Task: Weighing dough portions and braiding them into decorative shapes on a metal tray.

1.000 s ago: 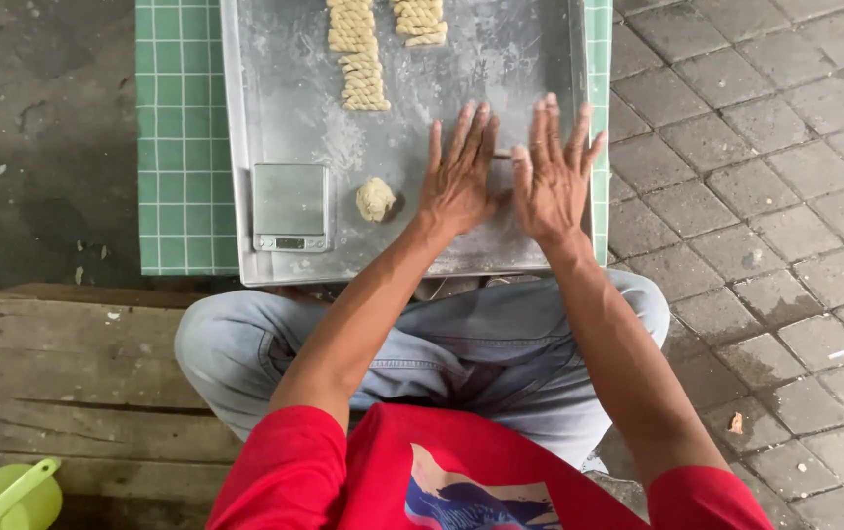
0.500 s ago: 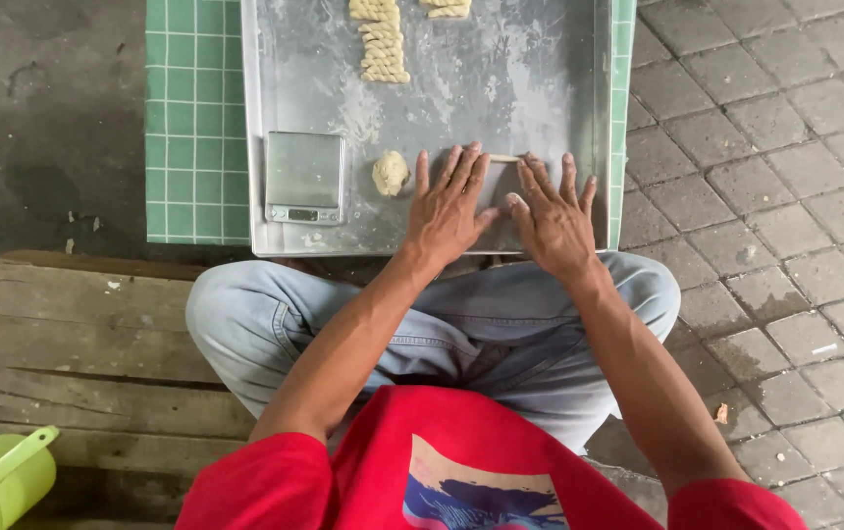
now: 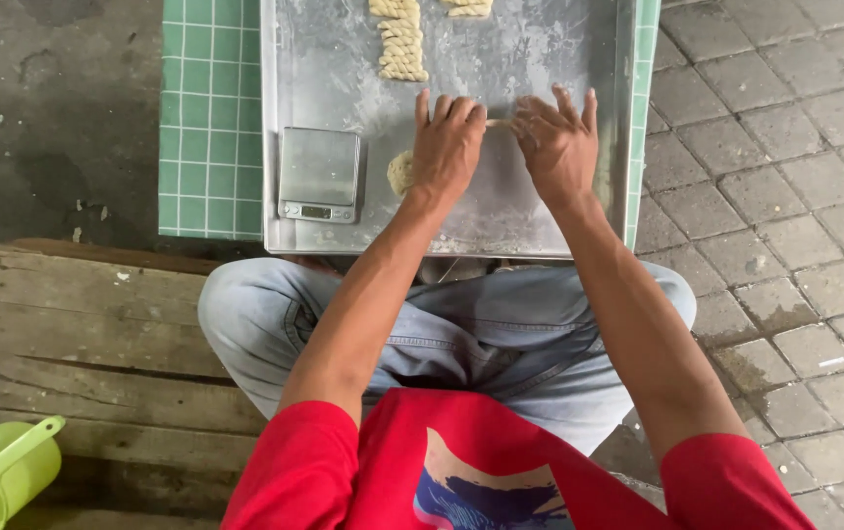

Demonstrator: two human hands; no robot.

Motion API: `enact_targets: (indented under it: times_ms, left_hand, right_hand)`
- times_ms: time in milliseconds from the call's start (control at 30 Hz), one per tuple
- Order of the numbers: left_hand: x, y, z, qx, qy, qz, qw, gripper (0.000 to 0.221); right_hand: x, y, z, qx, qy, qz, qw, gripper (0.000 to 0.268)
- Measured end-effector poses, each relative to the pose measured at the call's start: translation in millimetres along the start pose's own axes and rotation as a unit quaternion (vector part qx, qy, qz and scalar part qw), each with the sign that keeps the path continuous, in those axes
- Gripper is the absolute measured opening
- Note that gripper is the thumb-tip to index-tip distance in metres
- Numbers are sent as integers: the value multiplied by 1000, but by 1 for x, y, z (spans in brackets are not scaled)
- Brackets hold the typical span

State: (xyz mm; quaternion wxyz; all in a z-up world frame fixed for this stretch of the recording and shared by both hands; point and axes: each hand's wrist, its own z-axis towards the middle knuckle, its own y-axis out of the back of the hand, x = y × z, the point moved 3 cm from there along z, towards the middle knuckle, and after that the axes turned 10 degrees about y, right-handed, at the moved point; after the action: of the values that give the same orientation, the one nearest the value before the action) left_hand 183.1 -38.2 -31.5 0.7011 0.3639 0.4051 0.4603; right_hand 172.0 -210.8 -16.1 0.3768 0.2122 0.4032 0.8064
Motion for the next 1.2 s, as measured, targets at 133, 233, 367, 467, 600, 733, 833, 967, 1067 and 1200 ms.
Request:
enact_targets:
  times_ms: [133,233,367,467,600,733,833,967,1067,1200]
  left_hand:
    - [-10,1,0,153,19,72,985,51]
    - [-27,10,-6,184,32,94,978,61]
    - [-31,-4,-10,229,47,118,965,66]
    - [-25,1,-24,212,45,117,969,66]
    - [-25,10,-47,225,27,144,963,67]
    - [-22,22,-73,231,32,121,965,70]
    - [-16,23,-84,204,42,118,971,89]
    - [-7,27,-77,87,23,53,995,70]
    - [-3,36,-59,18,14,10,1000,48]
    - [3,17,-42,-24,-10,10,1000,12]
  right_hand:
    - [9,-12,2,80,-91,138,983,35]
    - [26,-8,3,62,-141,196,968,54]
    - [35,-20,5,229,-230,170,930,78]
    - [48,-9,-1,263,-222,131,930,77]
    - [58,4,-25,289,-199,103,931,78]
    - [68,21,-44,266,-162,79,947,73]
    - [72,38,-50,256,-148,64,953,71]
    - [59,38,-59,188,-135,52,972,57]
    - [46,28,-49,136,-148,66,977,56]
    - [34,6,-28,111,-84,66,988,36]
